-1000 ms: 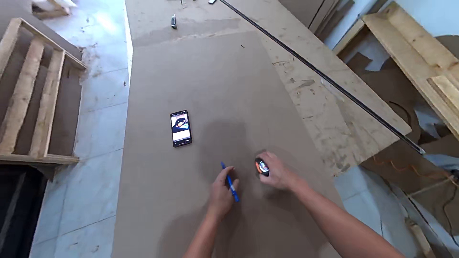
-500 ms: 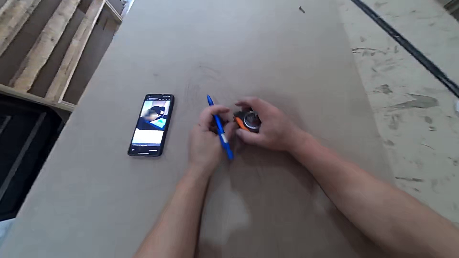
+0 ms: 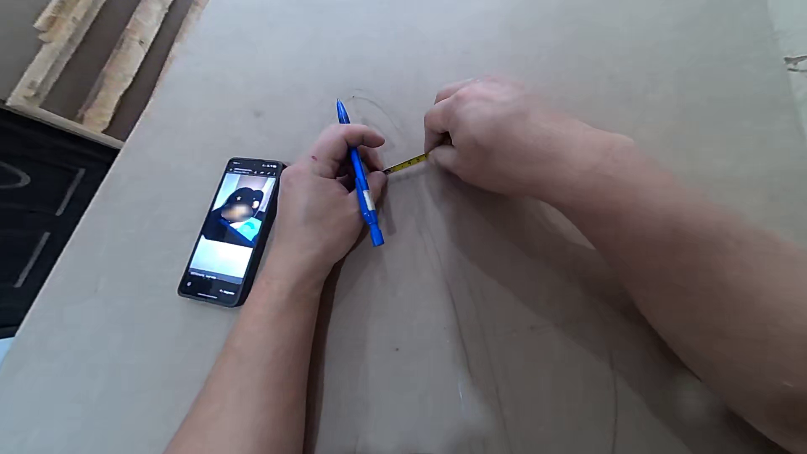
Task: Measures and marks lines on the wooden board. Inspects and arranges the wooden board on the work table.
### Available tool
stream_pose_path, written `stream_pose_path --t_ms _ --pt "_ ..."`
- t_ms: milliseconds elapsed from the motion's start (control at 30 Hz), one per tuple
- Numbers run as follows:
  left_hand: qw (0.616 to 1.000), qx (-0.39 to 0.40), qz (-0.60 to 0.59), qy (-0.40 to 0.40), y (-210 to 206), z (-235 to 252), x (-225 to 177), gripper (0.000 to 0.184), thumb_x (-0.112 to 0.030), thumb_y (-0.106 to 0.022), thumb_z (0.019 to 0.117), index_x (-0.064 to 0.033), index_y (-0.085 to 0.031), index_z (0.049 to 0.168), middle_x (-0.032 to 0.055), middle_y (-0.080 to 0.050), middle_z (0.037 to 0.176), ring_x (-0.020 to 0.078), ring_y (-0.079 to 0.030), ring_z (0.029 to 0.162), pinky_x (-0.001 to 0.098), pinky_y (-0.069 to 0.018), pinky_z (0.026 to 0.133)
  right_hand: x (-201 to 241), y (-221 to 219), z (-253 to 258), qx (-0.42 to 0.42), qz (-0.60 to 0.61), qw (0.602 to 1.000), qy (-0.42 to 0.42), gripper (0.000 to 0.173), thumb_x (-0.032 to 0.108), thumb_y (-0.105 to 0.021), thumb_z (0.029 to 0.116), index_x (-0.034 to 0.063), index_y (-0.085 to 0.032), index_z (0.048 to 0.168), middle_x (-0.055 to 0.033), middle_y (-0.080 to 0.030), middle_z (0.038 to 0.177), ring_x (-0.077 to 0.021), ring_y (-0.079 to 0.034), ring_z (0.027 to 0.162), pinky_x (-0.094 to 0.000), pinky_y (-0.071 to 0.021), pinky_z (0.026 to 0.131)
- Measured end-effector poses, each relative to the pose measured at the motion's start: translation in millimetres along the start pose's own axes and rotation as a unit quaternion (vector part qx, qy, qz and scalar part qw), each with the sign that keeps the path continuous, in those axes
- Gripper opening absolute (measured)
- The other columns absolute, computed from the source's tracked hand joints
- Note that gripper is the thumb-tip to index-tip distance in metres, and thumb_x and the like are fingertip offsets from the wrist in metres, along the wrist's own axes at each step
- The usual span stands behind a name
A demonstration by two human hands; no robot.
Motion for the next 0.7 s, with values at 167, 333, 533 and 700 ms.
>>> stream_pose_path --t_ms 167,333,533,700 --pt "1.000 0.011 0.004 0.007 0 0 0 0.039 -0.008 -0.074 0.0896 -0.0178 -0.065 0.126 -0.0055 -0.071 0.103 0.0051 -0.069 0.088 0.0233 -0.0600 0.078 8 2 -1 0.023 0.018 1.000 0.003 0.010 0.020 -0.061 0.0986 0.0215 -0.071 0.095 0.0038 -0.067 0.091 -0.0148 -0.064 0.087 -0.0406 -0.0526 0.072" --pt "1.000 0.015 -0.007 0.001 -1 -1 -1 0.038 -0.005 -0.072 0.0897 -0.0166 -0.065 0.125 -0.0053 -0.071 0.102 0.0052 -0.068 0.088 0.0226 -0.0596 0.078 13 3 -1 0.036 0.025 0.997 -0.064 0.011 0.023 -0.063 0.0984 0.0234 -0.072 0.093 0.0048 -0.065 0.080 -0.0149 -0.064 0.078 -0.0423 -0.0513 0.064" --pt "1.000 0.017 -0.004 -0.007 -2 -1 1 0.038 -0.006 -0.072 0.0903 -0.0163 -0.065 0.127 -0.0051 -0.071 0.102 0.0049 -0.068 0.088 0.0220 -0.0594 0.078 12 4 -3 0.032 0.043 0.993 -0.104 0.011 0.029 -0.067 0.0978 0.0251 -0.075 0.092 0.0063 -0.066 0.079 -0.0127 -0.064 0.077 -0.0401 -0.0519 0.065" --pt "1.000 0.017 -0.007 -0.003 -2 0 0 0.038 -0.005 -0.072 0.0902 -0.0158 -0.065 0.126 -0.0052 -0.071 0.101 0.0048 -0.068 0.087 0.0215 -0.0590 0.078 12 3 -2 0.030 0.050 0.992 -0.110 0.011 0.029 -0.066 0.0977 0.0255 -0.076 0.093 0.0072 -0.067 0.079 -0.0113 -0.064 0.078 -0.0394 -0.0515 0.066"
Point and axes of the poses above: each hand's wrist, its own z-axis towards the middle knuckle, its own y-axis out of the back of the hand, x = y × z, the point moved 3 cm from there along z, towards the middle knuckle
